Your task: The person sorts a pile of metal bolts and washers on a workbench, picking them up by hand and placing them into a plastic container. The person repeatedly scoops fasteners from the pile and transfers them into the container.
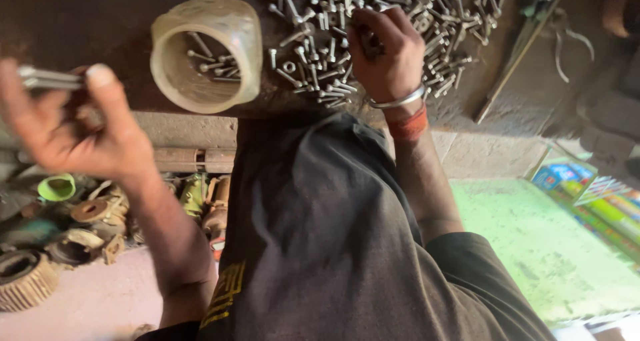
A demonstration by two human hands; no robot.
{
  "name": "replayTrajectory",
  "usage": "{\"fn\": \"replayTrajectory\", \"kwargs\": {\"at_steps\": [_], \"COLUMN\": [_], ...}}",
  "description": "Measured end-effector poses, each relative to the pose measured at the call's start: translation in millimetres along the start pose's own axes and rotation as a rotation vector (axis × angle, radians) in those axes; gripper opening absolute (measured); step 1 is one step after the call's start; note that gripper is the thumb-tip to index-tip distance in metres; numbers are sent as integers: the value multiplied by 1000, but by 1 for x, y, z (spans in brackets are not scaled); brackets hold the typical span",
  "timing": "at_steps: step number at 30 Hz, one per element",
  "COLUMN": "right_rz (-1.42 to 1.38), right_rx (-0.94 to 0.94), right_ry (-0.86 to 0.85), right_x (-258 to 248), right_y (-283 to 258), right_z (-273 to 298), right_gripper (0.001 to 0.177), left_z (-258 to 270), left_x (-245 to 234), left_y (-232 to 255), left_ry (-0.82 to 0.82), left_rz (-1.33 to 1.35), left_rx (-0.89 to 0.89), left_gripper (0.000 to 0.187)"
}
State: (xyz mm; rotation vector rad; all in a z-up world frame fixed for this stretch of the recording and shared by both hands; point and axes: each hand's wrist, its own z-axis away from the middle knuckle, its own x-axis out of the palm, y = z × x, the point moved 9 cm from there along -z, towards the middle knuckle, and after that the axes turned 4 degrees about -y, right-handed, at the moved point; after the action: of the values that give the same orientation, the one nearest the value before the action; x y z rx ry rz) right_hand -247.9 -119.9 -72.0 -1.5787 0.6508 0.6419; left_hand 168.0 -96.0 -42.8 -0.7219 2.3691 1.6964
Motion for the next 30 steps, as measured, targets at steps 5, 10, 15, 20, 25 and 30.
{"fn": "replayTrajectory", "kwargs": {"at_steps": [5,10,15,20,25,30], "right_rz": [79,111,266,290,247,154], "right_rx": [-198,-224,-187,-115,-22,45], "right_ry": [-164,-249,-251,-299,-353,-379], "right_x": [56,87,92,98,99,92], "right_y": [-42,-53,-57,-58,-48,-40], "right_z": [-40,-50,-47,-35,-39,-35], "right_gripper": [22,20,13,18,25,24], "left_z": [27,50,43,36,39,43], "left_x": [25,37,45,44,43,46], "left_y": [-64,-114,-105,-94,-95,-102], "left_ry": [151,230,196,196,213,222], "left_rz": [15,-68,-161,-187,-199,-211], "left_rx": [-71,-93,-100,-155,-130,-131], "left_gripper": [59,56,59,58,59,60]}}
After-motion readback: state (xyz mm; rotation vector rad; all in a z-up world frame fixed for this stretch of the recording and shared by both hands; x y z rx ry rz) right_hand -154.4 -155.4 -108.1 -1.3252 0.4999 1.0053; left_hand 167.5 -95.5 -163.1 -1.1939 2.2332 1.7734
